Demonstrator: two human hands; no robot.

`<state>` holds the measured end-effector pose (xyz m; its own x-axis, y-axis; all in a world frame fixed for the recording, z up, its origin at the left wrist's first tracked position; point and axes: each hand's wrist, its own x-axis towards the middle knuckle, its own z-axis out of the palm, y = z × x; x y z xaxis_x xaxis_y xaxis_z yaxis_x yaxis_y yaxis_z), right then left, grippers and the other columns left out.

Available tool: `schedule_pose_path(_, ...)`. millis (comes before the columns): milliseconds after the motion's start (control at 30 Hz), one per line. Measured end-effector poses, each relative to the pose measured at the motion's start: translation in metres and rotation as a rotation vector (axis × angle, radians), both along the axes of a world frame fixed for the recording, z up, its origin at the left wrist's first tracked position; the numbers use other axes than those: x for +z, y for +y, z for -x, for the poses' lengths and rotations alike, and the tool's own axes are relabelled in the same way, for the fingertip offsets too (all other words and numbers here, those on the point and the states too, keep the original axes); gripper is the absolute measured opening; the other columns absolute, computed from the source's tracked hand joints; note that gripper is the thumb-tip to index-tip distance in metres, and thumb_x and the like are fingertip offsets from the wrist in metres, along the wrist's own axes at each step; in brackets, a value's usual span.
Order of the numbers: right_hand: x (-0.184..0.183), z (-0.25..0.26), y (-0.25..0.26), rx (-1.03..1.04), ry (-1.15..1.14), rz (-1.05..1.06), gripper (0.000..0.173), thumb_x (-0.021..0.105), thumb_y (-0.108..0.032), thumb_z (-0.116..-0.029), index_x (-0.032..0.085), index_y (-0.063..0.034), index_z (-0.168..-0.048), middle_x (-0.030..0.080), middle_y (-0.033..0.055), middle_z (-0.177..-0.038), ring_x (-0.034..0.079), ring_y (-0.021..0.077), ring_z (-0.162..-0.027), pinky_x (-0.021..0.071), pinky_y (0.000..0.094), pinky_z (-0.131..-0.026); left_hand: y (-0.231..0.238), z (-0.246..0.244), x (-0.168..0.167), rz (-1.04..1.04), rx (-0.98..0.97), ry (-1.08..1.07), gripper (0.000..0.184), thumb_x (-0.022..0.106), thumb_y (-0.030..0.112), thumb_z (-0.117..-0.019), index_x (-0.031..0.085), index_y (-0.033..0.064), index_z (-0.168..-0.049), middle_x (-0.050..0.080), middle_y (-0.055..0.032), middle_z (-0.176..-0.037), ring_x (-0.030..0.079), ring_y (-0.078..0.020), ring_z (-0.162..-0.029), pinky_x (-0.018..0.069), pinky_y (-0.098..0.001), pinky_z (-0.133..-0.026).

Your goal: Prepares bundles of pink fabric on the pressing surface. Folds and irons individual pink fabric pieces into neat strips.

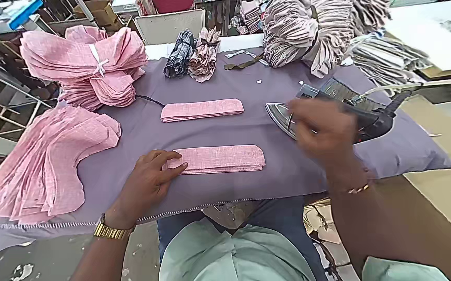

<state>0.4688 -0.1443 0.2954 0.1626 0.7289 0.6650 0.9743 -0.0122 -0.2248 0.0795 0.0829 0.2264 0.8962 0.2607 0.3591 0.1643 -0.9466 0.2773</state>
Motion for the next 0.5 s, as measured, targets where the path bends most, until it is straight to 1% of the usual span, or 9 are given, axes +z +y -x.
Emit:
schedule_pose_path(67, 0.02, -0.035, 0.001, -0.225, -0.069, 0.077, 0.043, 0.056, -0.033, -0.1021, 0.067, -0.0068, -0.134, 0.071, 0.0187, -0.125, 0.069, 0.0373, -0.112, 0.0523, 0.0603, -0.094, -0.001, 0.001, -0.002, 0.001, 0.011, 0.008, 0.042, 0.047, 0.024, -0.1017, 0.07, 0.0456, -0.13, 0.063, 0.0066, -0.139, 0.055, -0.0204, -0.129, 0.0456, -0.049, -0.099)
schedule_pose_path(100, 0.021, -0.049, 0.0, -0.314, -0.079, 0.161, 0.053, 0.057, -0.046, -0.102, 0.063, -0.01, -0.14, 0.071, 0.0218, -0.118, 0.069, 0.0425, -0.104, 0.0526, 0.0651, -0.085, -0.002, 0.0, -0.003, 0.001, 0.013, 0.003, 0.042, 0.048, 0.024, -0.1015, 0.069, 0.0464, -0.13, 0.063, 0.0065, -0.139, 0.054, -0.0206, -0.128, 0.0454, -0.0491, -0.098)
schedule_pose_path(133, 0.02, -0.055, 0.002, -0.364, -0.097, 0.237, 0.059, 0.057, -0.054, -0.1003, 0.062, -0.0128, -0.142, 0.072, 0.0248, -0.108, 0.069, 0.048, -0.095, 0.0512, 0.0698, -0.076, -0.001, -0.001, -0.003, 0.0, 0.02, -0.008, 0.041, 0.048, 0.025, -0.1013, 0.069, 0.0472, -0.129, 0.063, 0.0065, -0.138, 0.055, -0.0205, -0.127, 0.0455, -0.0488, -0.097)
schedule_pose_path(167, 0.019, -0.055, 0.003, -0.362, -0.121, 0.268, 0.059, 0.055, -0.056, -0.1002, 0.063, -0.015, -0.141, 0.072, 0.0245, -0.102, 0.069, 0.0481, -0.089, 0.0508, 0.0693, -0.07, -0.002, -0.001, -0.003, 0.0, 0.027, -0.015, 0.041, 0.049, 0.026, -0.1011, 0.069, 0.0476, -0.129, 0.063, 0.0063, -0.137, 0.055, -0.0205, -0.126, 0.0455, -0.0487, -0.097)
schedule_pose_path(233, 0.021, -0.041, -0.001, -0.217, -0.108, 0.197, 0.047, 0.058, -0.047, -0.1011, 0.069, -0.0153, -0.135, 0.071, 0.0197, -0.092, 0.068, 0.0393, -0.079, 0.0514, 0.0601, -0.067, -0.003, 0.0, -0.002, 0.008, 0.036, -0.008, 0.042, 0.049, 0.025, -0.1008, 0.069, 0.0475, -0.129, 0.063, 0.0056, -0.137, 0.055, -0.0211, -0.125, 0.0451, -0.0487, -0.095)
schedule_pose_path(367, 0.026, 0.005, -0.017, 0.134, 0.064, -0.053, 0.036, 0.068, -0.029, -0.0973, 0.073, -0.0065, -0.124, 0.07, 0.0109, -0.09, 0.064, 0.0152, -0.075, 0.0536, 0.0339, -0.066, -0.003, -0.001, -0.002, 0.023, 0.044, 0.008, 0.043, 0.048, 0.024, -0.101, 0.069, 0.047, -0.13, 0.063, 0.0051, -0.137, 0.055, -0.0214, -0.125, 0.0444, -0.049, -0.096)
schedule_pose_path(400, 0.023, 0.017, -0.018, 0.183, 0.102, -0.075, 0.035, 0.068, -0.029, -0.0979, 0.073, -0.0062, -0.123, 0.072, 0.0095, -0.093, 0.066, 0.0125, -0.078, 0.0567, 0.0315, -0.069, -0.003, 0.0, -0.002, 0.027, 0.048, 0.009, 0.043, 0.048, 0.024, -0.1011, 0.069, 0.0473, -0.13, 0.063, 0.0053, -0.137, 0.055, -0.0211, -0.124, 0.044, -0.0487, -0.095)
schedule_pose_path(433, 0.02, 0.029, -0.017, 0.204, 0.114, -0.063, 0.035, 0.068, -0.032, -0.0984, 0.073, -0.0081, -0.123, 0.072, 0.0086, -0.093, 0.067, 0.0124, -0.077, 0.0572, 0.0321, -0.068, -0.003, -0.001, -0.002, 0.03, 0.053, 0.009, 0.043, 0.048, 0.024, -0.101, 0.068, 0.0475, -0.13, 0.062, 0.0056, -0.138, 0.055, -0.021, -0.124, 0.0438, -0.0487, -0.095)
schedule_pose_path(500, 0.017, 0.052, -0.009, 0.18, 0.052, 0.048, 0.034, 0.067, -0.04, -0.0986, 0.076, -0.017, -0.122, 0.073, 0.0067, -0.09, 0.067, 0.0154, -0.074, 0.0552, 0.0373, -0.063, -0.003, -0.001, -0.001, 0.035, 0.06, 0.013, 0.043, 0.048, 0.024, -0.1006, 0.068, 0.0483, -0.13, 0.062, 0.0065, -0.139, 0.054, -0.0208, -0.125, 0.0433, -0.0488, -0.096)
